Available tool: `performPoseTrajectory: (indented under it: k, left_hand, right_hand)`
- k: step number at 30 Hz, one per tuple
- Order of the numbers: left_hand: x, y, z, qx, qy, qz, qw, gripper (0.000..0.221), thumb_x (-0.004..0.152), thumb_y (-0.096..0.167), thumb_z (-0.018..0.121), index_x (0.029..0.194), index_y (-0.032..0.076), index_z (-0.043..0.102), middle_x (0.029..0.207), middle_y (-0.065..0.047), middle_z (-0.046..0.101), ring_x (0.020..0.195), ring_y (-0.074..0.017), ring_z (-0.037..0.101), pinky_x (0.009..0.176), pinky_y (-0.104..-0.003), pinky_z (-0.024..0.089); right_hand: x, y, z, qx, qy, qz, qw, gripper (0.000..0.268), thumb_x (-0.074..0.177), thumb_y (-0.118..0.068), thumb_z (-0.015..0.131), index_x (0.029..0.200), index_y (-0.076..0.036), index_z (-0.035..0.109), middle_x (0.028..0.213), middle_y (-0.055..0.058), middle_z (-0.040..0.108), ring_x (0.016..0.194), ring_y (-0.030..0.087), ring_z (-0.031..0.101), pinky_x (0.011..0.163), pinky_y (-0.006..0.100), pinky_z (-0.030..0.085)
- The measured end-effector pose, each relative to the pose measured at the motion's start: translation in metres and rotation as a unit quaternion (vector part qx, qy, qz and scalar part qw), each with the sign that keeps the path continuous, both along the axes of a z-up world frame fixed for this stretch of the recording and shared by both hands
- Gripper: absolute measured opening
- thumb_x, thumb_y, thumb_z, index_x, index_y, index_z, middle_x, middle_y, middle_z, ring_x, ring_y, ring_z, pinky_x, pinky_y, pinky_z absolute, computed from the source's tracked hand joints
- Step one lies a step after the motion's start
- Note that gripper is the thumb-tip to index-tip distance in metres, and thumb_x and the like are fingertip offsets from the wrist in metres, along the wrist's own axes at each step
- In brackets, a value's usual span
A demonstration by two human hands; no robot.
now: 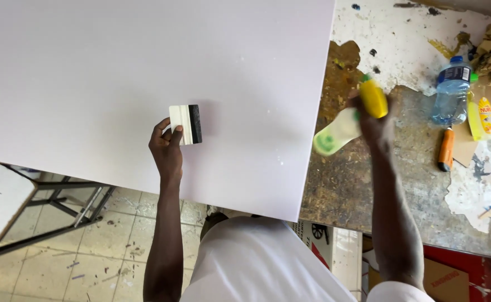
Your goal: Cleaning a large white board using a spray bottle and a squeegee to prepare it for repair or application.
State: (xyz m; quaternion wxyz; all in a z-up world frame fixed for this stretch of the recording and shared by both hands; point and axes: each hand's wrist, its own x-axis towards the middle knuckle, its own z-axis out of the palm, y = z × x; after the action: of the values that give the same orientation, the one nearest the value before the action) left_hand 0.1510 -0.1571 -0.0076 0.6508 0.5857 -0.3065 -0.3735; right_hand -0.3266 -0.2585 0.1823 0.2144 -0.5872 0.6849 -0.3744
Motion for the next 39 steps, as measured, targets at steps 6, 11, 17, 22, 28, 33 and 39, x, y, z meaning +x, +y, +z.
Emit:
performPoseTrajectory:
  k: [6,11,17,22,28,33,39]
  left_hand:
    - [-0.086,0.010,0.038,0.090,0.036,0.035,0.995,0.049,0.100,0.027,0.084,0.142,0.006,0.071,0.124,-0.011,0.084,0.119,-0.0169,0.078,0.103,-0.033,0.061]
    - [-0.154,0.006,0.049,0.083,-0.046,-0.021,0.995,0.047,0.104,0.035,0.081,0.137,0.003,0.076,0.101,0.000,0.059,0.096,-0.0118,0.055,0.087,-0.030,0.050]
    - [-0.204,0.017,0.063,0.010,-0.125,-0.113,0.986,0.042,0.110,0.031,0.072,0.142,0.003,0.076,0.143,-0.015,0.079,0.136,-0.0270,0.074,0.110,-0.037,0.062]
    - [-0.230,0.027,0.064,-0.009,-0.265,-0.185,0.946,0.030,0.108,0.006,0.072,0.133,0.017,0.086,0.122,-0.009,0.086,0.121,-0.0375,0.080,0.110,-0.050,0.060]
    - [-0.260,0.054,0.064,-0.022,-0.378,-0.260,0.888,0.022,0.098,0.001,0.078,0.105,0.020,0.085,0.097,-0.004,0.082,0.101,-0.0326,0.078,0.097,-0.046,0.062]
    - [-0.268,0.093,0.053,-0.107,-0.205,-0.149,0.961,0.035,0.109,0.008,0.079,0.143,0.014,0.078,0.120,-0.006,0.083,0.117,-0.0282,0.078,0.105,-0.046,0.061]
    - [-0.247,0.139,0.020,-0.003,-0.180,0.287,0.941,0.036,0.116,0.030,0.075,0.149,0.020,0.064,0.147,-0.002,0.058,0.139,-0.0238,0.057,0.112,-0.048,0.050]
  right_hand:
    - [-0.167,-0.082,-0.046,-0.201,-0.097,-0.041,0.974,0.020,0.121,-0.032,0.074,0.116,-0.012,0.077,0.096,0.001,0.076,0.085,0.014,0.072,0.075,0.031,0.064]
    - [-0.186,-0.095,-0.066,-0.209,-0.156,0.013,0.965,0.017,0.112,-0.012,0.085,0.120,-0.014,0.071,0.110,0.003,0.075,0.097,0.019,0.071,0.083,0.037,0.063]
    - [-0.203,0.001,-0.048,-0.109,-0.097,0.064,0.987,0.112,0.114,-0.045,0.092,0.183,-0.032,0.006,0.195,0.022,0.010,0.182,0.048,0.020,0.143,0.074,0.034]
    - [-0.108,0.088,-0.061,-0.242,-0.053,0.035,0.968,0.052,0.121,-0.015,0.080,0.166,-0.009,0.056,0.154,0.020,0.064,0.146,0.035,0.060,0.118,0.048,0.051]
    - [0.008,0.126,-0.098,-0.002,-0.001,0.361,0.933,0.046,0.107,-0.017,0.079,0.151,-0.005,0.073,0.131,0.020,0.079,0.109,0.049,0.078,0.093,0.060,0.061]
    - [0.008,0.123,-0.133,0.007,-0.014,0.432,0.902,0.029,0.099,-0.011,0.087,0.128,-0.009,0.084,0.105,0.014,0.082,0.091,0.041,0.080,0.079,0.052,0.062]
    - [-0.015,0.026,-0.140,-0.060,0.020,0.349,0.935,0.034,0.104,0.000,0.075,0.133,-0.014,0.085,0.102,0.017,0.085,0.095,0.049,0.080,0.086,0.058,0.062]
